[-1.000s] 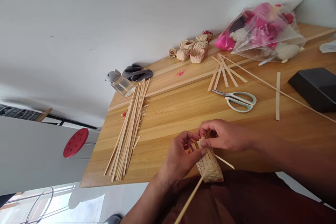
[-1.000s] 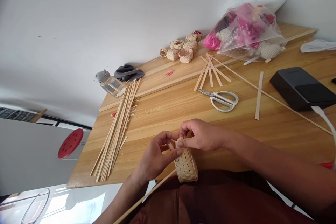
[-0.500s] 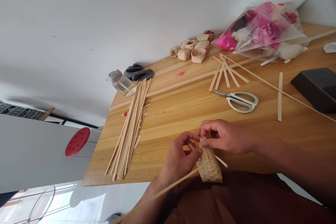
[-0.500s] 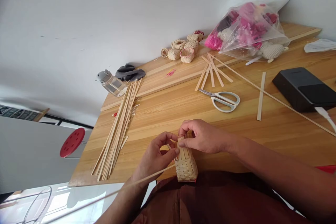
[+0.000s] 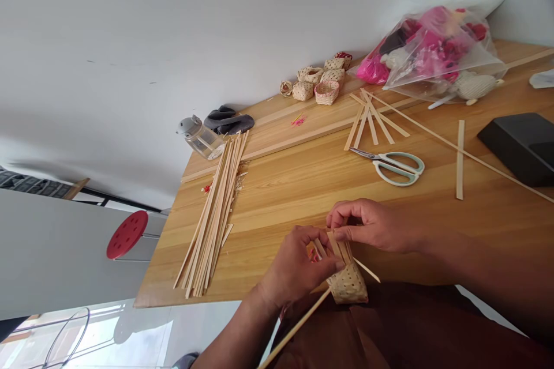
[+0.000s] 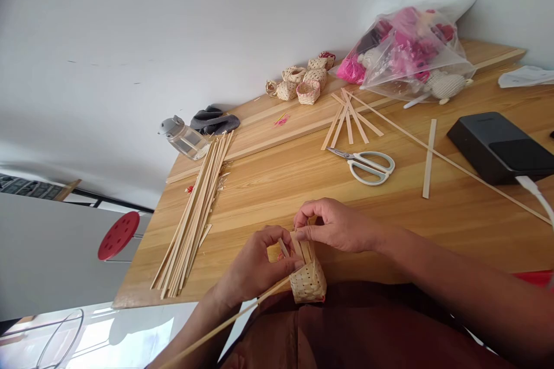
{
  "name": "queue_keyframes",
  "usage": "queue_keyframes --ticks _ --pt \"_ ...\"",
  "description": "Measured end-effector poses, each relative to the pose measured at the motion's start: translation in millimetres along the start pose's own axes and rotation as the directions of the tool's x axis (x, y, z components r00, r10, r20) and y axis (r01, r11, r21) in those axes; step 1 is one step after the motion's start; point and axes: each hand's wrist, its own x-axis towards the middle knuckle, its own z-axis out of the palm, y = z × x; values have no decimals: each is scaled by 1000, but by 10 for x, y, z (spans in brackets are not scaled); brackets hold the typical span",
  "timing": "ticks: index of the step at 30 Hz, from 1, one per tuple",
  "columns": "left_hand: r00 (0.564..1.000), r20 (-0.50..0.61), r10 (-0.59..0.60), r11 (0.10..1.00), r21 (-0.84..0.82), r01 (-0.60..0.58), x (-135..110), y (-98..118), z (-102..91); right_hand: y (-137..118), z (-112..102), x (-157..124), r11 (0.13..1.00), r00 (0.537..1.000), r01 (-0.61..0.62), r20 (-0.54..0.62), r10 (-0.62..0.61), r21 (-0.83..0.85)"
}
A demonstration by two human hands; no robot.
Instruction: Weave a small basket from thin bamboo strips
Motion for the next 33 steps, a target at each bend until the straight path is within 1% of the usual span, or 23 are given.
queue_keyframes --ticks 3,5,6,7,8,9,10,11,13,14,15,17,19,21,24,25,27,29,33 --pt "996 -90 -15 1000 -18 14 17 -68 70 -15 27 -14 1000 1000 -12 -7 11 -8" --pt "986 -168 12 1000 0 -12 23 -111 117 -53 51 -33 999 996 -16 -83 13 -36" --pt "979 -202 33 999 26 -28 23 -123 131 -81 58 -48 997 989 12 -148 -23 -73" --pt "972 -227 55 997 59 -42 22 -125 139 -114 58 -65 990 974 60 -209 -86 -125" --pt "969 -237 74 994 95 -53 19 -120 140 -149 52 -84 975 954 123 -250 -167 -185" --pt "968 -234 90 990 131 -60 17 -108 136 -183 38 -104 957 939 179 -250 -235 -228" --pt "969 -224 100 984 164 -64 15 -93 130 -213 20 -124 947 942 216 -206 -266 -237" --pt "971 -215 105 980 190 -64 14 -77 123 -237 -1 -142 952 959 218 -134 -250 -212" --pt "971 -212 111 972 229 -61 16 -50 111 -260 -38 -169 979 989 150 26 -148 -139" --pt "969 -217 117 968 241 -63 19 -41 109 -262 -51 -177 988 992 105 87 -96 -114" --pt "965 -230 127 966 249 -68 21 -36 108 -260 -60 -180 992 991 67 122 -54 -106" --pt "957 -245 155 965 247 -93 24 -33 111 -263 -70 -178 993 992 13 130 2 -119" --pt "956 -239 170 971 204 -122 21 -35 119 -286 -72 -173 988 992 -17 121 36 -154" --pt "968 -208 142 986 114 -120 12 -38 132 -327 -65 -177 978 990 -12 135 42 -209" --pt "986 -166 17 995 -96 -33 -7 -48 154 -370 -27 -212 957 990 66 138 -28 -282" --pt "989 -147 -16 986 -166 -9 -12 -53 159 -371 -6 -229 951 992 85 115 -53 -296" --pt "993 -108 -39 964 -264 9 -20 -65 159 -360 38 -258 954 995 89 65 -73 -286" --pt "995 -92 -40 954 -298 10 -27 -80 152 -351 78 -276 969 998 59 31 -53 -242" --pt "991 -113 -75 959 -281 40 -45 -108 145 -373 125 -279 981 1000 -14 -13 12 -191"
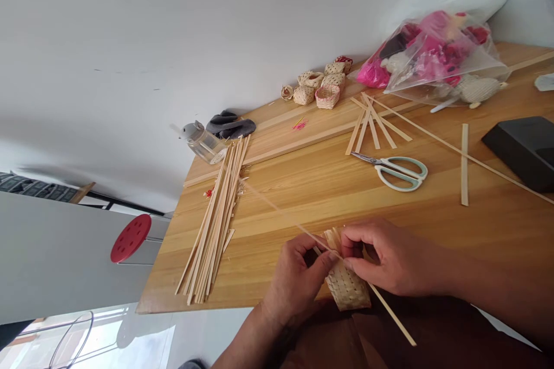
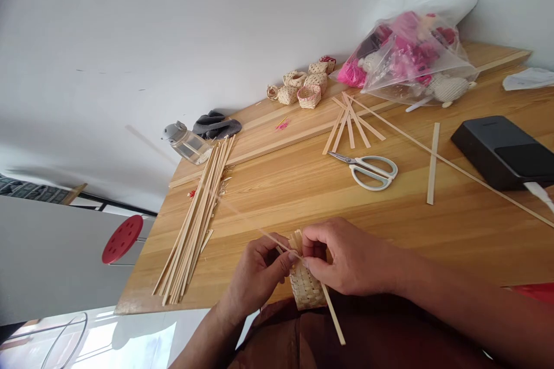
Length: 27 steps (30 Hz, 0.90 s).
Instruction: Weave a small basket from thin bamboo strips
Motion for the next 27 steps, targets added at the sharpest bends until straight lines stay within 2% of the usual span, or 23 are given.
queue_keyframes --ticks 8,13,17,20,23,27 --pt "1000 -10 16 998 56 -15 -5 -33 -24 81 87 30 995 992 -95 -78 97 25" --pt "994 112 1 995 -102 11 10 18 -87 88 92 71 966 985 -135 -72 154 219" --pt "989 144 -16 976 -214 47 43 4 -125 173 103 104 931 979 -179 -41 202 317" --pt "986 156 -61 958 -269 102 76 -29 -136 241 119 126 916 981 -163 -36 189 367" --pt "982 159 -106 941 -304 151 101 -47 -133 246 119 141 922 983 -169 -10 184 349" --pt "982 108 -154 928 -326 181 117 -28 -112 218 103 165 931 990 -133 6 140 340"
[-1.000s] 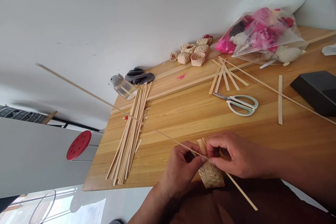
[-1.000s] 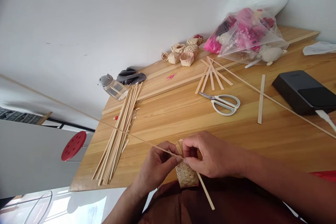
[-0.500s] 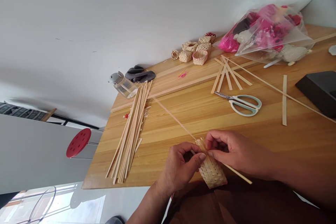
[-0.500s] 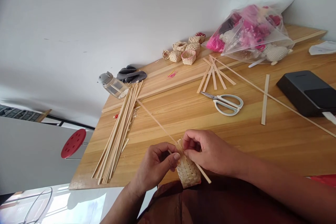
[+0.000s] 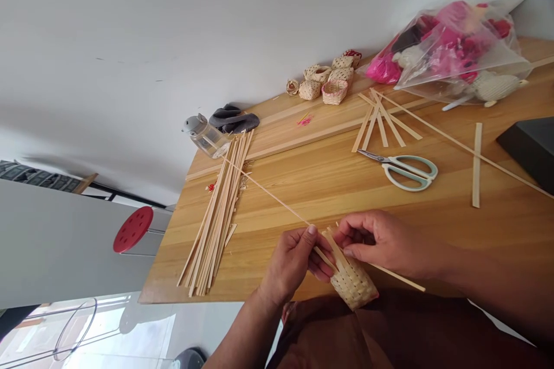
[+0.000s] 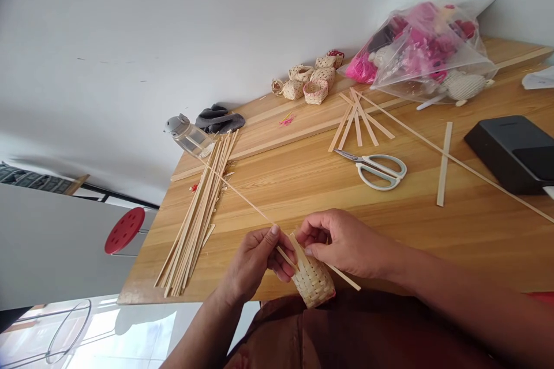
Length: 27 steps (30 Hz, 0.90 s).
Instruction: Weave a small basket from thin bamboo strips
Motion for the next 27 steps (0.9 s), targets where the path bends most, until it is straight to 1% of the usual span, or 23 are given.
queue_keyframes --ticks 3,6,8,10,12,14,17,20,23,25,27 --pt "999 -49 5 999 -35 -7 1 8 30 12 -10 26 998 999 27 30 -29 53" --pt "994 -90 56 995 -77 -63 -19 -28 62 42 -28 47 994 999 16 40 -20 112" --pt "987 -124 97 990 -93 -109 -52 -74 82 48 -40 51 992 999 -1 53 -6 122" --pt "981 -154 120 985 -108 -137 -97 -122 97 35 -45 47 995 998 -23 57 18 94" --pt "977 -180 117 981 -130 -141 -144 -159 105 3 -42 36 998 998 -45 33 44 33" --pt "971 -221 93 982 -143 -127 -183 -185 103 -30 -38 18 998 999 -52 2 52 -33" --pt "964 -266 23 983 -168 -70 -222 -230 88 -51 -49 -15 995 999 -40 -4 40 -91" --pt "972 -213 -93 964 -264 34 -245 -317 58 -34 -76 -48 992 1000 -27 -13 25 -124" --pt "971 -170 -166 935 -339 100 -283 -422 -3 -14 -88 -67 990 1000 -16 -20 13 -140" --pt "967 -100 -236 929 -313 195 -342 -453 -55 -12 -82 -66 990 999 -25 -27 21 -138" --pt "945 36 -326 923 -202 326 -428 -420 -89 -14 -67 -54 992 998 -49 -38 45 -113"
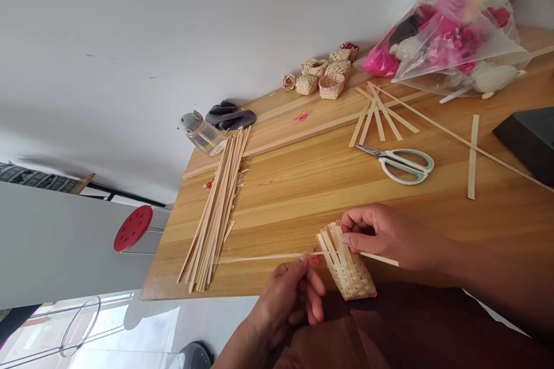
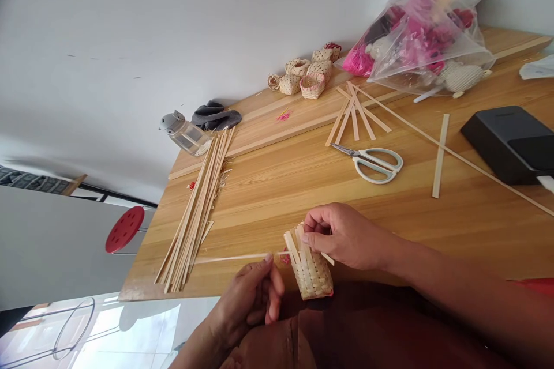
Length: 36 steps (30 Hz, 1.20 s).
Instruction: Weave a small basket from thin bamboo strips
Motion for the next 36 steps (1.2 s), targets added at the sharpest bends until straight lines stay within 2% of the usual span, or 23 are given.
queue_keyframes --ticks 1,2,3,4,5,6,7,8,10,12,14,21,27,30,36 --pt "999 47 -9 997 83 5 -55 25 4 -3 10 9 1000 1000 -13 -4 13 20" --pt "995 72 62 981 181 -74 -106 60 22 -4 20 19 999 1000 -21 -7 21 41" --pt "971 78 227 921 308 -240 -145 103 51 -5 31 29 998 1000 -21 -8 22 63" --pt "893 75 444 777 463 -426 -167 149 87 -3 41 39 996 1000 -14 -11 15 84" --pt "777 126 616 573 605 -553 -166 193 124 1 50 47 995 1000 -3 -10 4 102" --pt "672 180 718 385 702 -599 -144 231 158 8 57 52 993 1000 6 -8 -5 120" --pt "605 208 769 263 759 -595 -104 260 185 18 60 51 990 1000 7 -5 -7 139" --pt "574 236 785 196 783 -590 -54 279 202 32 61 43 987 1000 2 1 -2 161" --pt "575 257 777 157 805 -572 47 292 208 70 53 3 972 1000 -17 17 14 234" --pt "602 259 756 171 809 -563 111 289 193 113 40 -65 948 1000 -28 15 24 317" --pt "621 259 740 186 809 -558 125 289 178 153 32 -143 946 1000 -17 7 15 324" --pt "674 250 695 228 813 -536 72 344 227 218 63 -252 1000 996 17 -91 -15 25" --pt "746 195 637 335 802 -495 66 340 255 237 52 -213 959 966 222 -92 -241 -178" --pt "741 189 644 333 804 -494 65 316 246 215 49 -239 930 947 298 -53 -316 -213" --pt "718 162 677 349 788 -507 71 281 248 178 61 -279 963 972 223 -38 -231 -152"
